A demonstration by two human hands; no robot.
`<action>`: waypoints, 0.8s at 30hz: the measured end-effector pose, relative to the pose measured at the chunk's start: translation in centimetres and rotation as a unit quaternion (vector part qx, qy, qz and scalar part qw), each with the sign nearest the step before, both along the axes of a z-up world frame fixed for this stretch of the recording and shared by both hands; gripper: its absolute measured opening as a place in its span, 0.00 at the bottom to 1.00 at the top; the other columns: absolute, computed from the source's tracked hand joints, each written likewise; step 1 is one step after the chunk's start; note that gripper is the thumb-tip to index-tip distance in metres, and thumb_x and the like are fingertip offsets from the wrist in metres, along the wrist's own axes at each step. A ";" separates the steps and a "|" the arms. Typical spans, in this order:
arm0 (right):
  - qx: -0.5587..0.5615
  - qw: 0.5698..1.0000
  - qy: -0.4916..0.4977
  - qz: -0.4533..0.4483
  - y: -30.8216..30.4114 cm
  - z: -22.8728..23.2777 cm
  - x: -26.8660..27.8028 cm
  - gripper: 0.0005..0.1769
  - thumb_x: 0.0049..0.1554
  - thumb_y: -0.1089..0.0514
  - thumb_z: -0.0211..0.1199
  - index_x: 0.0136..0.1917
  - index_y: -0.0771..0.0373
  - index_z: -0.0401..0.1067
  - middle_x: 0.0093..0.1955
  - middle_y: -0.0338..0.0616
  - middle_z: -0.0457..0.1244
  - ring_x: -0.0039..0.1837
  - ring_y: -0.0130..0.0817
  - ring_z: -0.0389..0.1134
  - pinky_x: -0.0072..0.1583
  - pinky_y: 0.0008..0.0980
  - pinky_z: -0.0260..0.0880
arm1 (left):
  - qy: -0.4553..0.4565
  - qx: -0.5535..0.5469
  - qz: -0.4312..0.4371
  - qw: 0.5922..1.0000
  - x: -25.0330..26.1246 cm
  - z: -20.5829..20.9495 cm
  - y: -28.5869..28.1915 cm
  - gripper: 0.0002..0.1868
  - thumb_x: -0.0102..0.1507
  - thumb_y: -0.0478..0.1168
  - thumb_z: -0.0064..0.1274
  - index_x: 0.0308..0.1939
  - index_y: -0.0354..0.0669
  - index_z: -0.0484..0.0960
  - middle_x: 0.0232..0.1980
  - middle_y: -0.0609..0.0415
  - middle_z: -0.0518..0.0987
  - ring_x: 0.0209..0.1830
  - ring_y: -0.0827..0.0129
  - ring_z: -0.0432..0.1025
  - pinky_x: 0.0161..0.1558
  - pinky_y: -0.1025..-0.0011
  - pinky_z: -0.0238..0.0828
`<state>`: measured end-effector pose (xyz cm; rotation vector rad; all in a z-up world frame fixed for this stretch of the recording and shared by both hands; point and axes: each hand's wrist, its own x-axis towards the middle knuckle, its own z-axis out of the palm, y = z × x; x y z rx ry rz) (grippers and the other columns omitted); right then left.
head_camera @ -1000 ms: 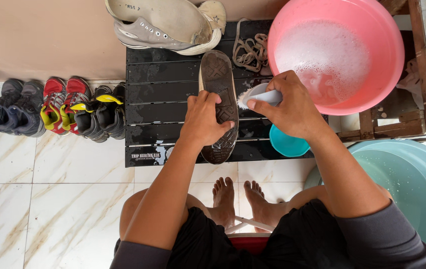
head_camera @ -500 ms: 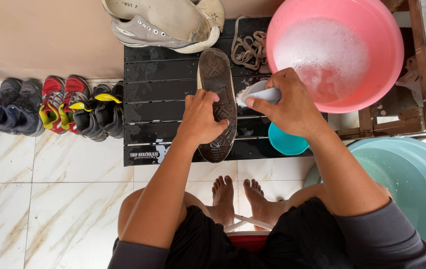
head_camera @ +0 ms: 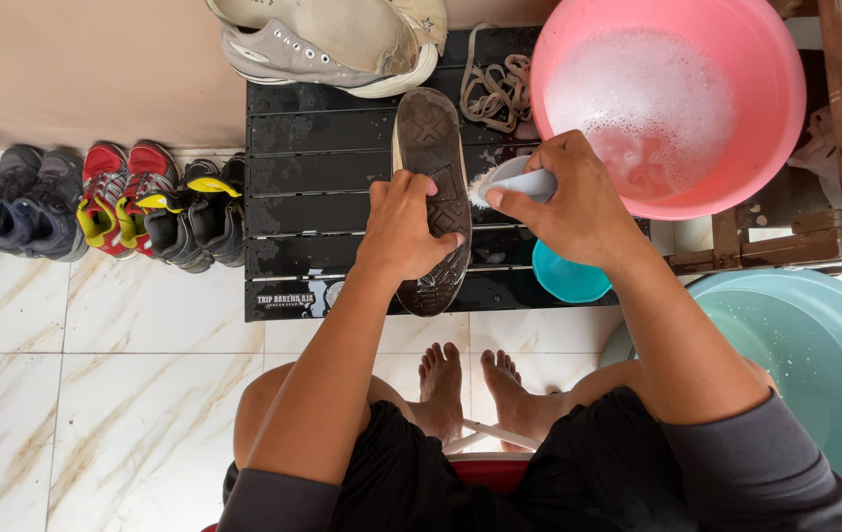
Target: The person cleans the sole of a shoe by applying a liquid from a small bottle and scrubbing it with a small brush while holding the shoe over a workspace.
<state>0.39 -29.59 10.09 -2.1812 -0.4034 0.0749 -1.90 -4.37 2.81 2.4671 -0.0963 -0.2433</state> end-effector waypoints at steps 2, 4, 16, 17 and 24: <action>-0.006 1.000 0.004 -0.001 0.0 -0.2 -0.1 0.26 0.61 0.49 0.83 0.51 0.76 0.77 0.58 0.67 0.60 0.58 0.73 0.72 0.52 0.58 0.76 | 0.007 -0.004 0.000 1.000 0.0 0.1 0.2 0.39 0.55 0.47 0.76 0.65 0.40 0.77 0.64 0.47 0.72 0.74 0.38 0.62 0.71 0.51 0.71; -0.010 1.000 0.009 -0.002 -0.2 -0.2 0.0 0.27 0.61 0.49 0.83 0.50 0.76 0.77 0.58 0.68 0.60 0.58 0.73 0.72 0.52 0.59 0.76 | 0.015 -0.007 -0.001 1.000 0.0 0.1 0.3 0.38 0.55 0.46 0.75 0.66 0.40 0.77 0.64 0.48 0.72 0.74 0.38 0.62 0.71 0.51 0.71; -0.287 0.943 -0.017 0.166 1.0 -2.2 -1.1 0.22 0.48 0.47 0.83 0.49 0.61 0.80 0.66 0.50 0.64 0.79 0.63 0.67 0.65 0.50 0.78 | 0.006 0.001 -0.021 1.000 -0.2 0.3 0.6 0.32 0.62 0.45 0.71 0.66 0.40 0.76 0.63 0.47 0.71 0.74 0.37 0.62 0.71 0.47 0.70; -0.318 0.932 -0.027 0.175 1.2 -3.4 -0.9 0.22 0.50 0.46 0.82 0.51 0.59 0.80 0.67 0.49 0.63 0.83 0.61 0.62 0.69 0.53 0.75 | 0.017 0.005 -0.018 1.000 -0.3 1.1 0.6 0.36 0.61 0.51 0.73 0.66 0.40 0.75 0.63 0.48 0.71 0.74 0.37 0.62 0.72 0.48 0.70; -0.386 0.897 -0.026 0.215 1.9 -6.5 -0.3 0.26 0.53 0.46 0.77 0.62 0.55 0.80 0.74 0.48 0.66 0.92 0.60 0.51 0.82 0.64 0.59 | 0.022 0.006 -0.030 0.999 0.1 -0.1 0.7 0.37 0.59 0.48 0.74 0.68 0.41 0.75 0.65 0.47 0.70 0.75 0.35 0.61 0.71 0.49 0.72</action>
